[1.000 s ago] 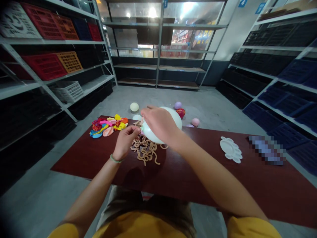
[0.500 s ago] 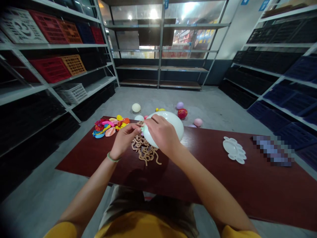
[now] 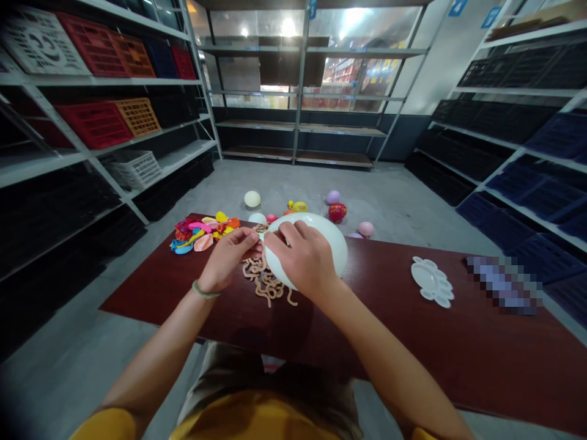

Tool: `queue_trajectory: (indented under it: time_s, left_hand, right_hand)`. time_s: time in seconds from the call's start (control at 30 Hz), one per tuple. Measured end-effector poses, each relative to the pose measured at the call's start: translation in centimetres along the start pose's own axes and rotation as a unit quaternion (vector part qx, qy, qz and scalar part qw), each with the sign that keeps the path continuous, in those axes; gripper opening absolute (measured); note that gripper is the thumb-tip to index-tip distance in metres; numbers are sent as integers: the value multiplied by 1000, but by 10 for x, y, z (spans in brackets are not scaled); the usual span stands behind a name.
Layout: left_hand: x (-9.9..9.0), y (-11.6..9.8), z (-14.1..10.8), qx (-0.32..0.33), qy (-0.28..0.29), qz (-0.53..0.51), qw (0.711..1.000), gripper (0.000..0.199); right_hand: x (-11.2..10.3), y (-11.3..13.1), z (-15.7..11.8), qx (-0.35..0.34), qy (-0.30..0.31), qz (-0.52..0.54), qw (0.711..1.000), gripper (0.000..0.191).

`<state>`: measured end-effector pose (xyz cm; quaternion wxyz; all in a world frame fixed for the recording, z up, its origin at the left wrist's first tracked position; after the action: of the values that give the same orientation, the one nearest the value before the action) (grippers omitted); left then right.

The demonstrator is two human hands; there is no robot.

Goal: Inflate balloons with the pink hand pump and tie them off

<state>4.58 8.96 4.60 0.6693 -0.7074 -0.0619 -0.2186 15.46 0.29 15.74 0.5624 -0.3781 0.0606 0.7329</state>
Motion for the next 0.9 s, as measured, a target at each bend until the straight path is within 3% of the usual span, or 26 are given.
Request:
queue_trajectory:
  time_s: [0.17,0.3,0.37,0.47,0.77,0.9]
  left_hand:
    - [9,-6,-6,-34,28,-44,998,30]
    - [12,-13,-7,-19,25,-83,996,28]
    - [12,-15,-7,-9,13,-95,995,27]
    - [13,-14,-6,-4,0,-114,993,24]
    - [12,-7,-3,-24,-9,-141,990,17]
    - [11,-8,-3,-16,-2,-130,991,22]
  right_hand:
    - [-10,-6,-2,10,4,31,999,27]
    - [-8,-12,-4,37,20,100,994,9]
    - [-4,-10,-4,29,31,108,993,19]
    - [1,-5,-4,1,24,80,996,37]
    - [15,6,-6,-34,26,-19,999,11]
    - [17,8,-8,-38,12,-25,999,14]
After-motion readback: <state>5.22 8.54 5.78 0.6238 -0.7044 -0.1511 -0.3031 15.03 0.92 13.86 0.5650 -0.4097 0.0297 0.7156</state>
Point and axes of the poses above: each hand's wrist, its own z-axis towards the middle knuckle, its own x-axis out of the palm, y = z × x, the point moved 10 cm from there along z, towards the middle knuckle, and after that the axes turned 7 degrees about -z, right-handed, at the moved point
